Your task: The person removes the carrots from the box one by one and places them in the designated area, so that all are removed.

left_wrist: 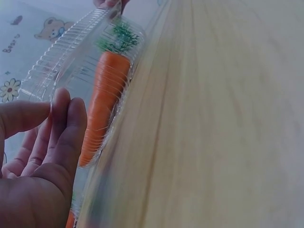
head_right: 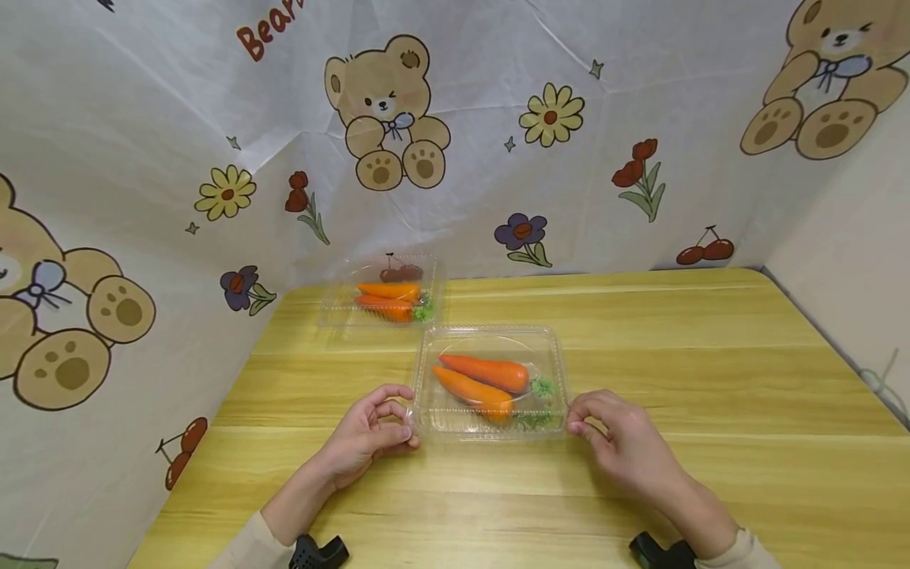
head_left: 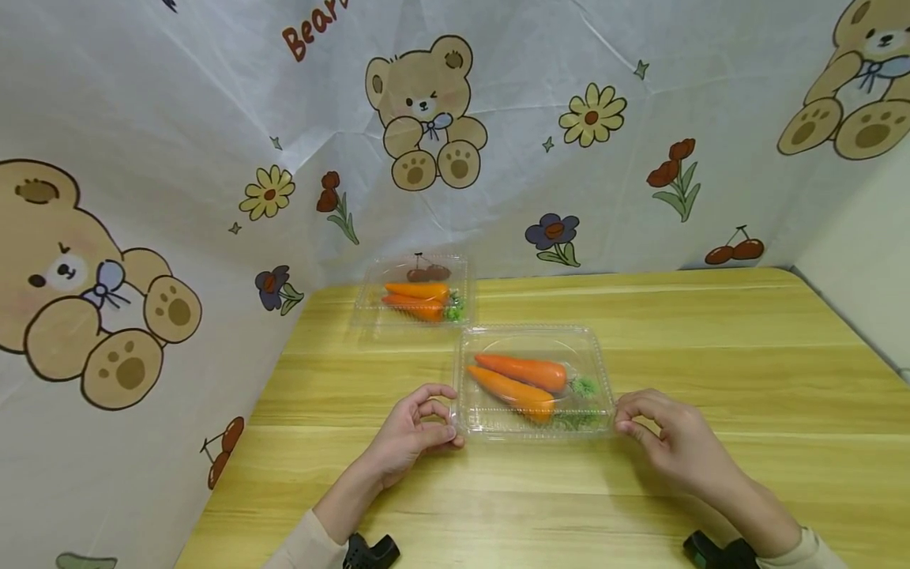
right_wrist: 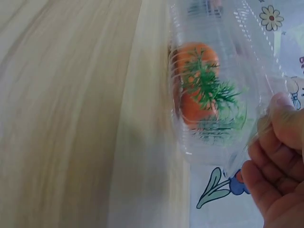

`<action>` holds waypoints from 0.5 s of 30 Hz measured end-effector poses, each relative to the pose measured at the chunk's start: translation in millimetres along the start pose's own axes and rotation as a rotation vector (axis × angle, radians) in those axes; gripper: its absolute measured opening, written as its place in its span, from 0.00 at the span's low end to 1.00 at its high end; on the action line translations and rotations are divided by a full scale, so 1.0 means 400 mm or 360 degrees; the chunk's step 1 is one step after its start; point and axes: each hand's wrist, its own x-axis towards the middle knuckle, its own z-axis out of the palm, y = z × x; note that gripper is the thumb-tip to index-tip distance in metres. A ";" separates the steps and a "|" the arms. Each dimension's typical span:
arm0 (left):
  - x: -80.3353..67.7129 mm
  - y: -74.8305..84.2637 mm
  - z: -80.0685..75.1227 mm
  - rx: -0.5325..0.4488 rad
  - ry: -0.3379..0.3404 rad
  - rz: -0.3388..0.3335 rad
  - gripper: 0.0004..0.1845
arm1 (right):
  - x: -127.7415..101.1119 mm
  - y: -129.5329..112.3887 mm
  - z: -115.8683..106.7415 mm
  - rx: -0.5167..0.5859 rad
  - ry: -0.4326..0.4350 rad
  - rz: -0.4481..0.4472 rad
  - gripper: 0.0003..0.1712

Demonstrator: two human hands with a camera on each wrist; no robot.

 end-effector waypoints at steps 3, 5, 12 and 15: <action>0.002 -0.001 -0.001 0.0018 -0.0004 0.0015 0.27 | 0.001 -0.007 0.000 -0.0021 -0.0004 0.0084 0.25; 0.002 -0.001 -0.002 0.0023 -0.0014 0.0030 0.27 | 0.002 -0.012 0.001 -0.0043 -0.0003 0.0123 0.24; 0.002 -0.002 -0.007 0.0018 -0.0014 0.0049 0.28 | 0.004 -0.023 0.001 -0.0018 -0.0021 0.0223 0.21; 0.001 -0.002 -0.008 0.0031 -0.0014 0.0050 0.28 | 0.003 -0.022 -0.003 0.0033 -0.0046 0.0247 0.15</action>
